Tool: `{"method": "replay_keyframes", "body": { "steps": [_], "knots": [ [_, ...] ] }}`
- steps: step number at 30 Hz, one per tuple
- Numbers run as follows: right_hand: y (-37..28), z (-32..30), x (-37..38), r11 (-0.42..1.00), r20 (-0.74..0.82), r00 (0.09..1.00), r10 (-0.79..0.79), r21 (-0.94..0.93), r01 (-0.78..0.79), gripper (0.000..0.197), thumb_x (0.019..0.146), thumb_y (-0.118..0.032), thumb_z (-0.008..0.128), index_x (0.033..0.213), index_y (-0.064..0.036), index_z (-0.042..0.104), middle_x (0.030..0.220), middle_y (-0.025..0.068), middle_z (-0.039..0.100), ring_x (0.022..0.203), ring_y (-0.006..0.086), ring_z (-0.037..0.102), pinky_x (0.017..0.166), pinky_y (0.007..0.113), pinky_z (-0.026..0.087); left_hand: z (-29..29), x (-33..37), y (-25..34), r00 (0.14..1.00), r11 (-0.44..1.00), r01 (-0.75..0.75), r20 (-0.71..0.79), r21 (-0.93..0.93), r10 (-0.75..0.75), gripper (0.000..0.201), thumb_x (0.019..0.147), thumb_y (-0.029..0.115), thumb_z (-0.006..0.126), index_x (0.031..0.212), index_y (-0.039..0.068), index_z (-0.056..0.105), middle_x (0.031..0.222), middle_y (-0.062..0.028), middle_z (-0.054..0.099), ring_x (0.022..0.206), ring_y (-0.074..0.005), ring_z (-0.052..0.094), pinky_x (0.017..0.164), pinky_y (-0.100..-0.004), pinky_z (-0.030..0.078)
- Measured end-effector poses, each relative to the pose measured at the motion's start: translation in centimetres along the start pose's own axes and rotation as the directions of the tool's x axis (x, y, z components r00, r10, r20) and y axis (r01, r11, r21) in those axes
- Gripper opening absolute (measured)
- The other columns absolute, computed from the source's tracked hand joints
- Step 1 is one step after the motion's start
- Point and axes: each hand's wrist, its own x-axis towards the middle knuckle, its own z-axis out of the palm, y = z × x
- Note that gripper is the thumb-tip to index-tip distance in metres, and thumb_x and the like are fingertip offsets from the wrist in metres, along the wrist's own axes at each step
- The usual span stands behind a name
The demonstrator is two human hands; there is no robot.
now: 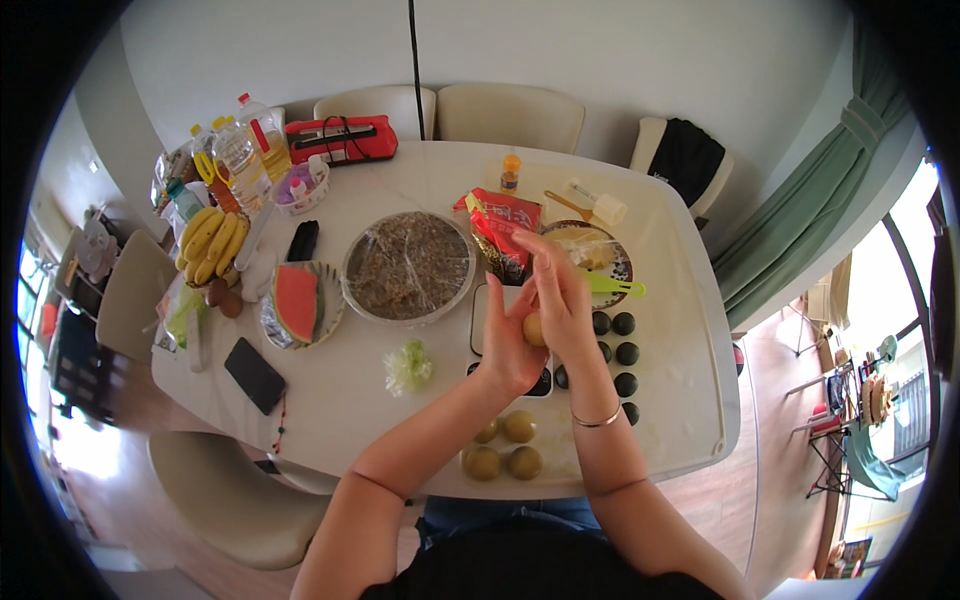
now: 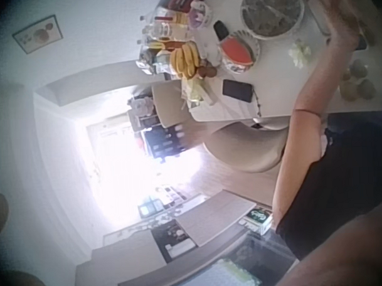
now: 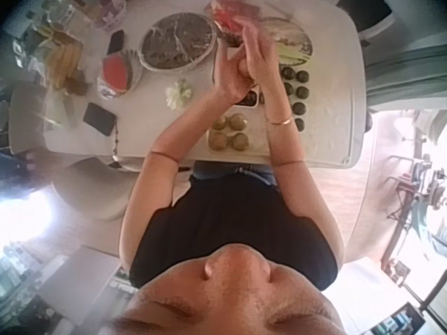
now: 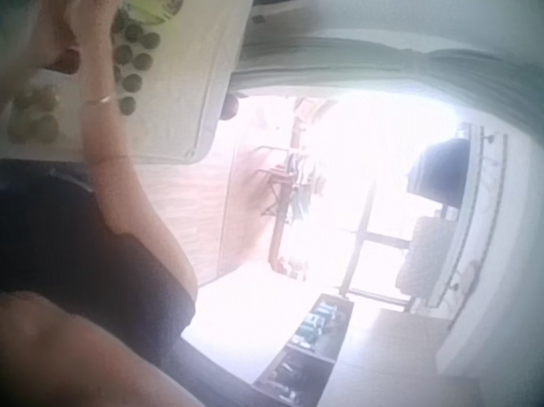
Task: The person prepares pastry fillings by rolling portions of a yellow paste into balls, flattening them, and then wrapping them around dark-colored round fillings.
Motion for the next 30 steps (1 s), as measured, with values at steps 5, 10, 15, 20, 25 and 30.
{"method": "replay_keyframes", "body": {
  "steps": [5,10,15,20,25,30],
  "knots": [
    [-0.3,1.1,-0.5,0.952,0.105,0.981,-0.161,-0.244,0.183,0.033,0.100,-0.025,0.044,0.118,-0.0015,0.059,0.119,0.0150,0.061,0.111,0.0346,0.057,0.106,0.047,0.032,-0.6,0.3,1.7,0.991,0.990,-0.085,0.090,-0.112,0.095,0.090,0.087,0.080,0.025,0.147,0.014,0.033,0.147,-0.0084,0.042,0.137,-0.0285,0.038,0.112,-0.0470,0.030],
    [1.0,0.8,-0.7,0.995,0.001,0.995,-0.104,-0.003,0.104,0.037,0.101,-0.026,0.037,0.121,-0.0034,0.059,0.122,0.0108,0.063,0.115,0.0299,0.056,0.113,0.044,0.022,-0.9,0.7,0.0,0.998,0.997,-0.045,0.043,-0.063,0.047,0.085,0.090,0.076,0.027,0.147,0.014,0.033,0.147,-0.0087,0.042,0.138,-0.0288,0.038,0.111,-0.0487,0.030],
    [0.6,-0.3,0.3,0.970,0.052,0.997,-0.056,-0.232,0.066,0.041,0.104,-0.034,0.035,0.115,-0.0040,0.061,0.109,0.0138,0.065,0.106,0.0305,0.059,0.113,0.054,0.018,-0.3,0.2,2.5,0.974,0.967,0.097,0.221,-0.234,-0.044,0.080,0.095,0.070,0.021,0.150,0.011,0.028,0.148,-0.0079,0.039,0.139,-0.0239,0.035,0.115,-0.0423,0.026],
    [2.2,0.9,0.2,0.739,-0.098,0.988,0.122,0.673,-0.024,0.055,0.105,-0.040,0.029,0.109,0.0039,0.062,0.110,0.0144,0.066,0.106,0.0239,0.060,0.099,0.034,0.042,-1.6,2.0,2.1,0.971,0.949,-0.044,0.211,-0.312,0.114,0.078,0.096,0.067,0.025,0.149,0.011,0.029,0.153,-0.0073,0.033,0.142,-0.0231,0.029,0.118,-0.0393,0.019],
    [2.3,1.2,-0.2,1.000,-0.111,0.994,0.016,-0.003,-0.016,0.051,0.105,-0.035,0.030,0.099,0.0020,0.065,0.100,0.0105,0.067,0.097,0.0201,0.061,0.091,0.034,0.046,-0.9,1.2,0.8,0.993,0.995,-0.001,0.119,-0.103,0.013,0.084,0.091,0.076,0.019,0.152,0.019,0.028,0.151,-0.0035,0.037,0.140,-0.0229,0.033,0.114,-0.0434,0.027],
    [1.7,0.4,0.5,0.935,-0.019,0.970,-0.244,-0.269,0.230,0.054,0.105,-0.040,0.030,0.098,0.0014,0.065,0.097,0.0101,0.067,0.094,0.0196,0.062,0.088,0.034,0.047,-1.1,0.9,1.2,0.974,0.982,0.098,0.217,-0.164,-0.061,0.092,0.088,0.080,0.021,0.152,0.014,0.026,0.150,-0.0053,0.037,0.139,-0.0236,0.035,0.112,-0.0438,0.028]
  ]
}}
